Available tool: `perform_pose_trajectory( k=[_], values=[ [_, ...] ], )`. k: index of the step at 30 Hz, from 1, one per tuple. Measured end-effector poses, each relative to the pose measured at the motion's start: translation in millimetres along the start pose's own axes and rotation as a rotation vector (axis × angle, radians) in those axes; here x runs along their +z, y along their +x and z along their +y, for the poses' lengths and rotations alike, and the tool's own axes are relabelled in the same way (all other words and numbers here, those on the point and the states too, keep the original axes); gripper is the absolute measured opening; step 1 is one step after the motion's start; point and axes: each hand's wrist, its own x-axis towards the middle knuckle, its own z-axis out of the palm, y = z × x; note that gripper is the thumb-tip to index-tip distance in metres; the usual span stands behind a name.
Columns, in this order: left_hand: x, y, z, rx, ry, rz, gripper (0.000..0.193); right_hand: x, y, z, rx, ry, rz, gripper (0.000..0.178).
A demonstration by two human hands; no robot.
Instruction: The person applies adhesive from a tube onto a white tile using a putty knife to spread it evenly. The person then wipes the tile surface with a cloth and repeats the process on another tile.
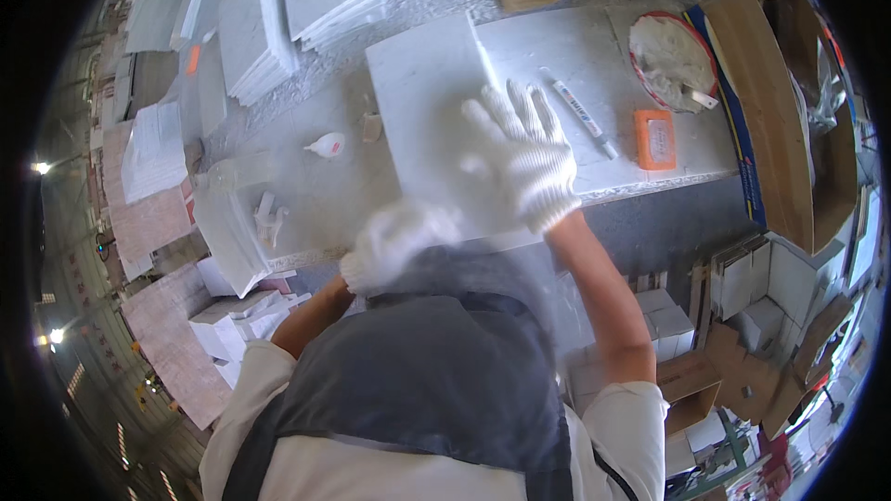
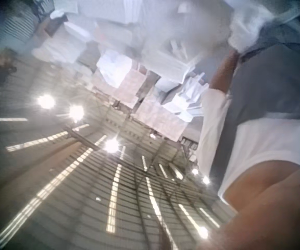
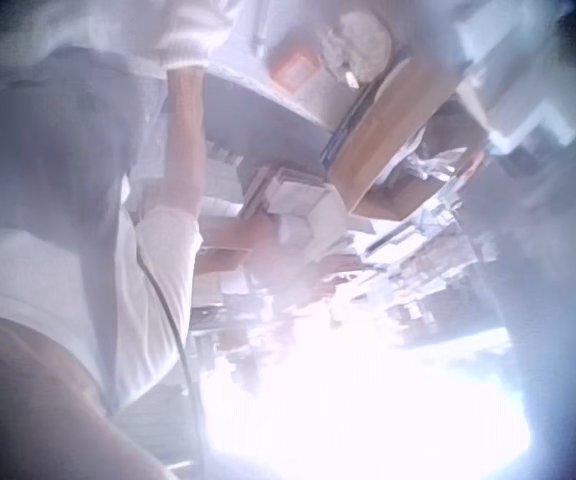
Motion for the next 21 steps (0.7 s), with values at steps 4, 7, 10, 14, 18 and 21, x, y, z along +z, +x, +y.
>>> perform_pose_trajectory(
  k=[4, 7, 10, 14, 18, 21],
  values=[
    [-47.1, -22.5, -26.9, -0.474, 0.155, 0.632, 0.025, 26.8, -4.5, -59.1, -0.272, 0.054, -0.124, 0.071],
    [-57.1, -26.6, -63.7, -0.369, 0.78, 0.617, 0.035, 32.9, -37.1, -88.6, -0.47, 0.902, -0.475, 0.038],
    [-61.7, -14.7, -101.8, -0.544, 1.074, 0.488, 0.038, 25.2, -57.4, -97.3, -0.006, 0.864, -0.459, 0.039],
    [-63.5, 3.7, -140.2, -0.585, 1.182, 0.423, 0.025, 21.3, -60.5, -111.6, 0.18, 0.921, -0.191, 0.039],
    [-65.8, 7.5, -153.7, -0.428, 1.136, 0.511, 0.018, 24.5, -66.6, -122.8, 0.213, 0.818, -0.059, 0.038],
    [-67.2, -3.0, -132.5, -0.194, 0.757, 0.64, 0.016, 22.9, -74.8, -124.8, 0.352, 0.868, 0.09, 0.034]
  ],
)
